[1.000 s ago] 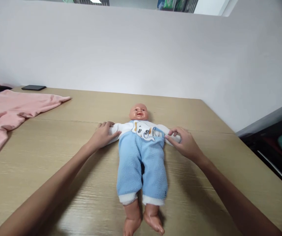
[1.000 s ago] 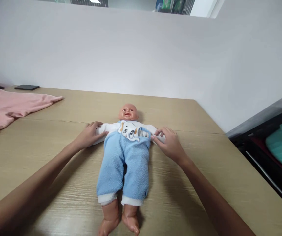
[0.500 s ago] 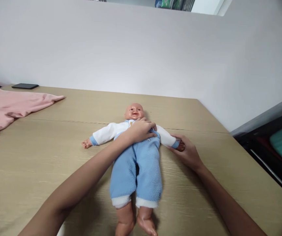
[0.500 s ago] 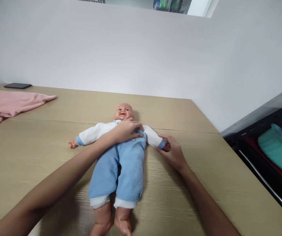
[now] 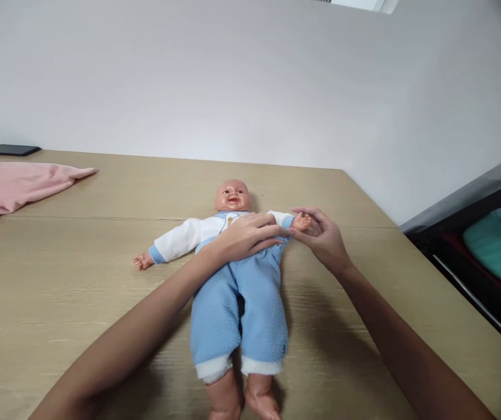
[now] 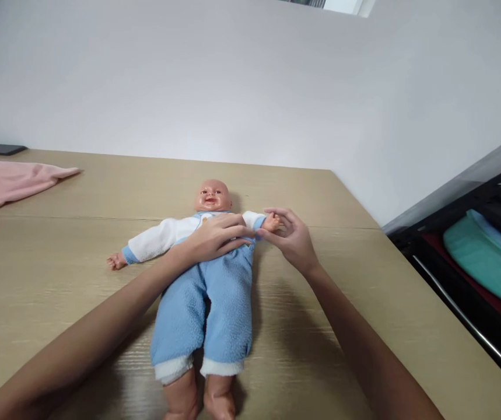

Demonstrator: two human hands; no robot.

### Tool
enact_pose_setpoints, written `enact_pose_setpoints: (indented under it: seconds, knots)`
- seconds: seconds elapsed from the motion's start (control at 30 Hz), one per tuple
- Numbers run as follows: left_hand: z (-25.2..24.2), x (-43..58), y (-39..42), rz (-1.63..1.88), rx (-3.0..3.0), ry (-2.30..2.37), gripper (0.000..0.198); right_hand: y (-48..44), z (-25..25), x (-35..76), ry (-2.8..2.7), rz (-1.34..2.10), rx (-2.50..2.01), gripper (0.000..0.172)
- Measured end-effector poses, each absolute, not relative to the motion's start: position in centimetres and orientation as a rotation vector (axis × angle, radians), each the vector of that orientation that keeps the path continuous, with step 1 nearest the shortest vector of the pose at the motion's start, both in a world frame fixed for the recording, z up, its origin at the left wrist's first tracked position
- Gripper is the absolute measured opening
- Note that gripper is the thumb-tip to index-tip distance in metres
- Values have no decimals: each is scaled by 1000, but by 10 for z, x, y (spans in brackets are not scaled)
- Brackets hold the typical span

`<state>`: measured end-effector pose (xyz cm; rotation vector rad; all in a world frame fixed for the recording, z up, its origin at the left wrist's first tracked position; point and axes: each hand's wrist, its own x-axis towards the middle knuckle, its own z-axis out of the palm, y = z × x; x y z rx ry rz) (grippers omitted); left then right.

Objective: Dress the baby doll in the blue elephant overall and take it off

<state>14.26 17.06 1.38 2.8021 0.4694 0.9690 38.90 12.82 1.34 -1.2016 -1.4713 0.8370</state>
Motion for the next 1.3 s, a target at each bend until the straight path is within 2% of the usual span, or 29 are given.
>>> enact_pose_setpoints:
  seconds: [0.1, 0.27, 0.37, 0.47, 0.53, 0.73, 0.83, 1.07, 1.3]
  knots:
    - [10, 137, 170, 1135, 2849, 355, 46, 129, 20, 364, -1708, 794, -1146, 52]
    - [14, 133, 164, 1274, 2468, 445, 24, 118, 20, 362, -1903, 888, -1049, 48]
    - [23, 138, 161, 1221, 2113, 566, 19, 111, 16, 370, -1904, 920, -1031, 41]
    - [27, 145, 162, 1039, 1827, 629, 25, 102, 6, 366, -1780, 846, -1107, 34]
    - [27, 148, 165, 947, 1744, 613, 28, 97, -5, 358, -1587, 918, -1093, 31]
    - [26, 141, 174, 930, 1758, 561, 32, 99, -27, 347, -1234, 1101, -1044, 46]
    - [28, 137, 175, 853, 1850, 536, 28, 110, -33, 343, -1148, 1093, -1067, 51]
    - [23, 143, 177, 1008, 1854, 648, 23, 137, -45, 329, -1056, 924, -1082, 44]
    - [21, 148, 181, 1112, 1901, 816, 19, 153, -36, 337, -1158, 918, -1084, 43]
